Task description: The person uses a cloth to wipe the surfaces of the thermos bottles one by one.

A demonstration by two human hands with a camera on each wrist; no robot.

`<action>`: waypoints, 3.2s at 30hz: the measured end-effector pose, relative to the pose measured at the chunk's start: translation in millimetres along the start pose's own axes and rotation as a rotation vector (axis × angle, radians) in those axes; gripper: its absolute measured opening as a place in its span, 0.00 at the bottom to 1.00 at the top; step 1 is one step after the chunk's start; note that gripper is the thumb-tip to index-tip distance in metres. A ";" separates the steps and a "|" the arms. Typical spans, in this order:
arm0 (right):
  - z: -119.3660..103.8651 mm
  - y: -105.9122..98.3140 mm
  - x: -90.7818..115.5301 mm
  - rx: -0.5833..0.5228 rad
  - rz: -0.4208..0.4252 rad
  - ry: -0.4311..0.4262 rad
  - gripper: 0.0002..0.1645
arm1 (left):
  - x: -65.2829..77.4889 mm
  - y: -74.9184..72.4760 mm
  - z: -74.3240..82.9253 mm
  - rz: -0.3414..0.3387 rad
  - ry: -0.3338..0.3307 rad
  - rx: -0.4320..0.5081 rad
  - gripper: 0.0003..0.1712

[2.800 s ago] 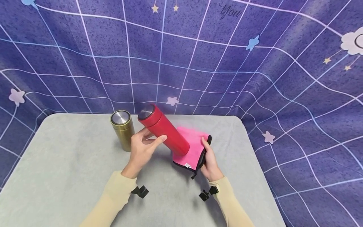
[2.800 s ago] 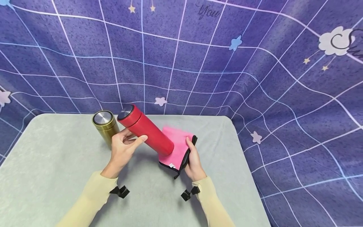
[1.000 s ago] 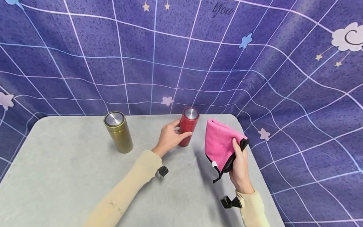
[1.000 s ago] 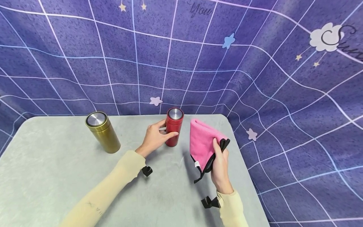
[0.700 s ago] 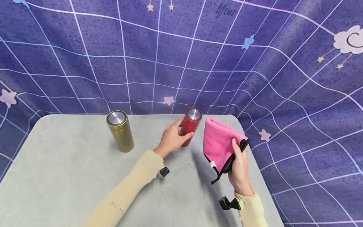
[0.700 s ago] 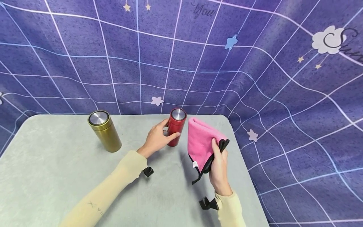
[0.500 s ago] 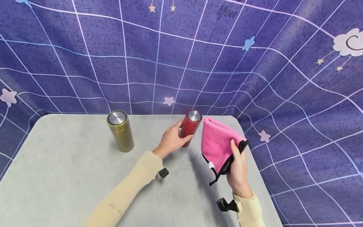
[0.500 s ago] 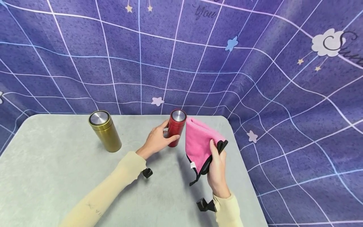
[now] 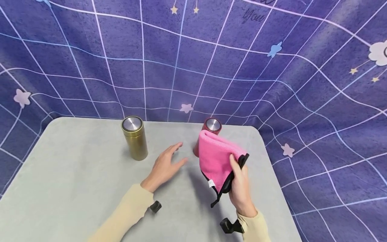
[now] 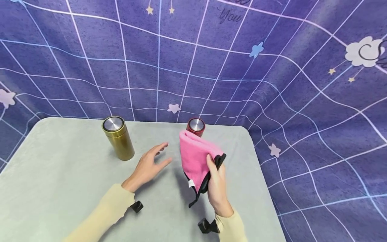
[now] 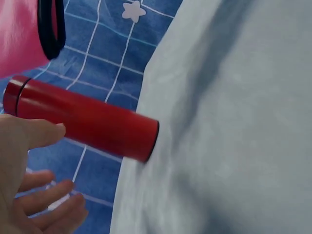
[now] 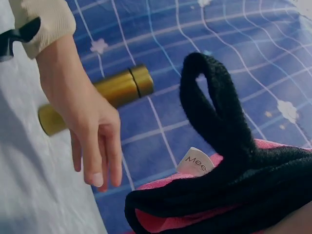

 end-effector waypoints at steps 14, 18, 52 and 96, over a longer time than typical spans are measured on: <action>36.5 60.9 -16.4 -0.020 -0.141 0.034 0.16 | 59.4 -63.5 -19.0 0.202 -0.005 0.104 0.25; 47.0 73.0 -20.9 0.012 -0.161 0.053 0.18 | 71.8 -81.9 -25.5 0.267 -0.013 0.085 0.21; 55.4 140.6 -76.1 0.155 -0.195 -0.026 0.19 | 49.2 -185.8 -32.7 0.352 0.034 0.242 0.35; 51.2 135.8 -85.3 0.217 -0.175 -0.035 0.19 | -39.1 -220.7 6.2 -0.212 0.012 0.227 0.40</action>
Point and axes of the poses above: each hand's wrist, its own x-axis away from the middle knuckle, its own y-axis out of the palm, z = x × y, the point moved 2 cm from there along -x, towards the middle knuckle, and after that the axes turned 14 degrees about x, right-handed, at the moved point
